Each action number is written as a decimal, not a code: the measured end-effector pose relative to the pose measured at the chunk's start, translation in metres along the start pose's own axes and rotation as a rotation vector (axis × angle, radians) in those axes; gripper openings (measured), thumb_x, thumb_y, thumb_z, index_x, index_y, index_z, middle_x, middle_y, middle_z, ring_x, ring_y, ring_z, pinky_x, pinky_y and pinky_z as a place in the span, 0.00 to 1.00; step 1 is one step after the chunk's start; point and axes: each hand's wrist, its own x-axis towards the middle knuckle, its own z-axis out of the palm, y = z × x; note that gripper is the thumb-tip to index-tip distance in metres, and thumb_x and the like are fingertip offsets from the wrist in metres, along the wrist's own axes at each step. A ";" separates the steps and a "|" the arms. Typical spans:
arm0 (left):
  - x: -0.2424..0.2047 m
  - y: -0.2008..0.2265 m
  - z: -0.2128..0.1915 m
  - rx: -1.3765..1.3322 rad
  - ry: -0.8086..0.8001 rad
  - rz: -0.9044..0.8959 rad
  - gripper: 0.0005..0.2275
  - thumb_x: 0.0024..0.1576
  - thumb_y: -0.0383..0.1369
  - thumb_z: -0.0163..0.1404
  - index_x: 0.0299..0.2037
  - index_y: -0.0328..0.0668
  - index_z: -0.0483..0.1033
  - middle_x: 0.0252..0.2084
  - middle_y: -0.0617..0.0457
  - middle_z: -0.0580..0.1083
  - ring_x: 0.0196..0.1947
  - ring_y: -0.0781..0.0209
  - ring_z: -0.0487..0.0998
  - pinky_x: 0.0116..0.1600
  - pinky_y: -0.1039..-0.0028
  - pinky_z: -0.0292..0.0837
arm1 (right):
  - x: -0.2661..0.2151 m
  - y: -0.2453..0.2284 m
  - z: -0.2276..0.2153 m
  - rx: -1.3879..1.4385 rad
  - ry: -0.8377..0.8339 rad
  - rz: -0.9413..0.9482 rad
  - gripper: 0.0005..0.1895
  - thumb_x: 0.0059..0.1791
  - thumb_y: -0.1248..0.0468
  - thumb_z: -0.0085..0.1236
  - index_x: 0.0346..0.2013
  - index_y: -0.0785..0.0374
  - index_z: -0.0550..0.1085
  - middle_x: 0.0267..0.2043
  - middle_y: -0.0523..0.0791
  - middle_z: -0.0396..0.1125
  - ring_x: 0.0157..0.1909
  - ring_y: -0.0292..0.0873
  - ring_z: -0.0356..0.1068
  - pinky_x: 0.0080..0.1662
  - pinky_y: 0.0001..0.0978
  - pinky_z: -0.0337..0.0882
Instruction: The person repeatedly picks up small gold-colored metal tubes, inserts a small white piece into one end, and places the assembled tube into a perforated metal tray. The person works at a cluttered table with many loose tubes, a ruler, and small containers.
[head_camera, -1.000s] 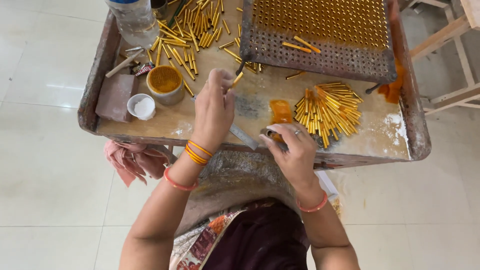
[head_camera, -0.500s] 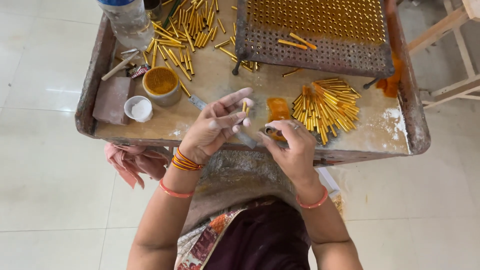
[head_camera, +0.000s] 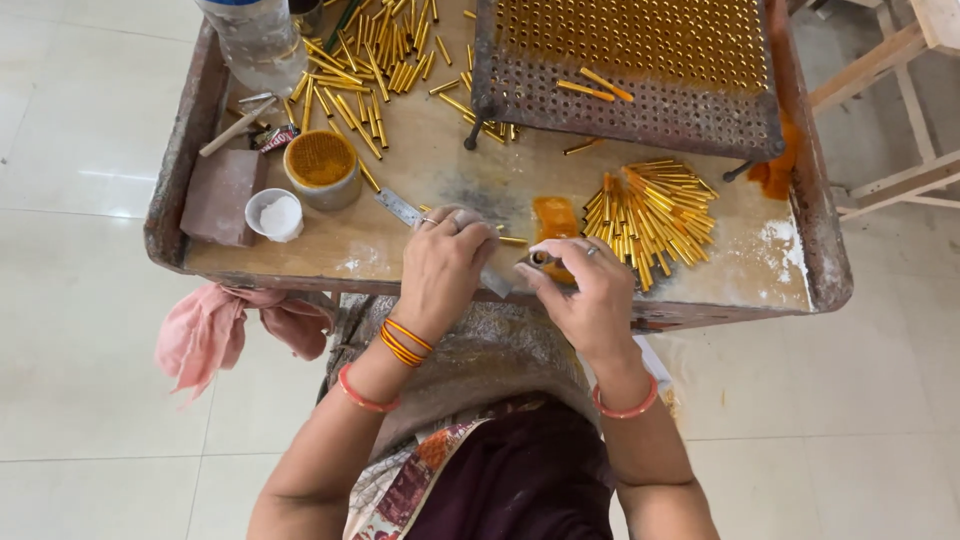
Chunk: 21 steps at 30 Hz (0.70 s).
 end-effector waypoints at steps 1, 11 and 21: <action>0.002 0.003 -0.003 -0.001 0.004 0.000 0.04 0.54 0.28 0.60 0.36 0.41 0.79 0.36 0.49 0.78 0.45 0.47 0.78 0.49 0.60 0.73 | 0.002 0.001 0.000 -0.002 0.000 -0.004 0.13 0.45 0.63 0.71 0.42 0.62 0.77 0.39 0.46 0.74 0.42 0.50 0.74 0.44 0.40 0.72; -0.076 0.054 0.019 -0.869 0.105 -0.409 0.07 0.65 0.32 0.52 0.44 0.37 0.80 0.39 0.52 0.80 0.39 0.62 0.79 0.49 0.75 0.74 | 0.005 0.003 0.001 -0.130 0.021 -0.059 0.14 0.44 0.59 0.72 0.39 0.60 0.79 0.60 0.48 0.66 0.65 0.55 0.61 0.65 0.50 0.59; -0.117 0.080 0.040 -1.796 -0.326 -1.214 0.20 0.65 0.45 0.43 0.52 0.36 0.78 0.44 0.53 0.79 0.46 0.63 0.79 0.57 0.70 0.70 | -0.001 0.001 -0.006 -0.037 0.070 -0.025 0.20 0.43 0.60 0.72 0.48 0.60 0.80 0.72 0.55 0.58 0.74 0.60 0.55 0.70 0.52 0.57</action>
